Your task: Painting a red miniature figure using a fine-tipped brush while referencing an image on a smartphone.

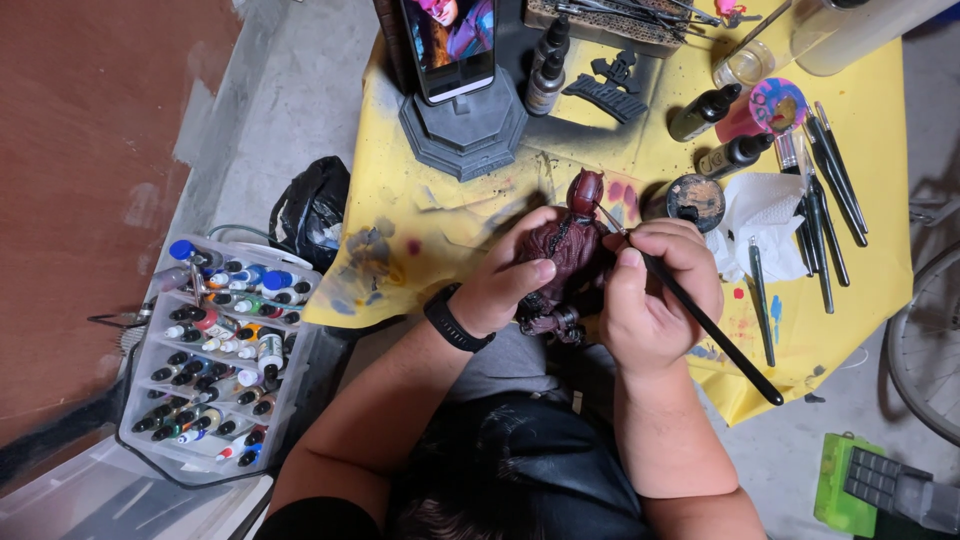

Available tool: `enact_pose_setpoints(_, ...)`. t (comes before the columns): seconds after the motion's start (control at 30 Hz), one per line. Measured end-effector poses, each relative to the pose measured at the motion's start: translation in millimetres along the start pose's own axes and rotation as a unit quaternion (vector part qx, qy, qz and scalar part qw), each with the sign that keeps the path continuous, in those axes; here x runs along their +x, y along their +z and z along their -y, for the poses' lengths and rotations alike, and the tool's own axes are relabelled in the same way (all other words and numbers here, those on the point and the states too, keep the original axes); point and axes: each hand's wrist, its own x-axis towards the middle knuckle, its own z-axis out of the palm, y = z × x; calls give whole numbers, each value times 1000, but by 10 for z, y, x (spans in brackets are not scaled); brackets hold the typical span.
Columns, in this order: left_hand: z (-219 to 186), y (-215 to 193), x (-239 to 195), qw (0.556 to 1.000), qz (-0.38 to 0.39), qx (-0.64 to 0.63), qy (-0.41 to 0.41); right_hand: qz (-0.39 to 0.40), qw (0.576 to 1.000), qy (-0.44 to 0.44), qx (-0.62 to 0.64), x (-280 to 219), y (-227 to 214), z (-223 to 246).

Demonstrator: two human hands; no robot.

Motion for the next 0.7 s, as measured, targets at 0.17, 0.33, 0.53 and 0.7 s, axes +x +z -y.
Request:
enact_pose_setpoints(0.17,-58,36,-8,1000,-3,7,0,5,1000,-5,-4,19,3,11)
enact_pose_setpoints(0.33,-55,29,-15,1000,-3,6,0,4,1000,-1,3,-5,-5,-2)
enact_pose_setpoints(0.53,-37,33,-19,1000,-5,6,9,6,1000,-3,2,14,3,14)
enact_pose_setpoints(0.7,-67,47,-19,1000,-3,0,8,1,1000,-3,-4,-3,-1,10)
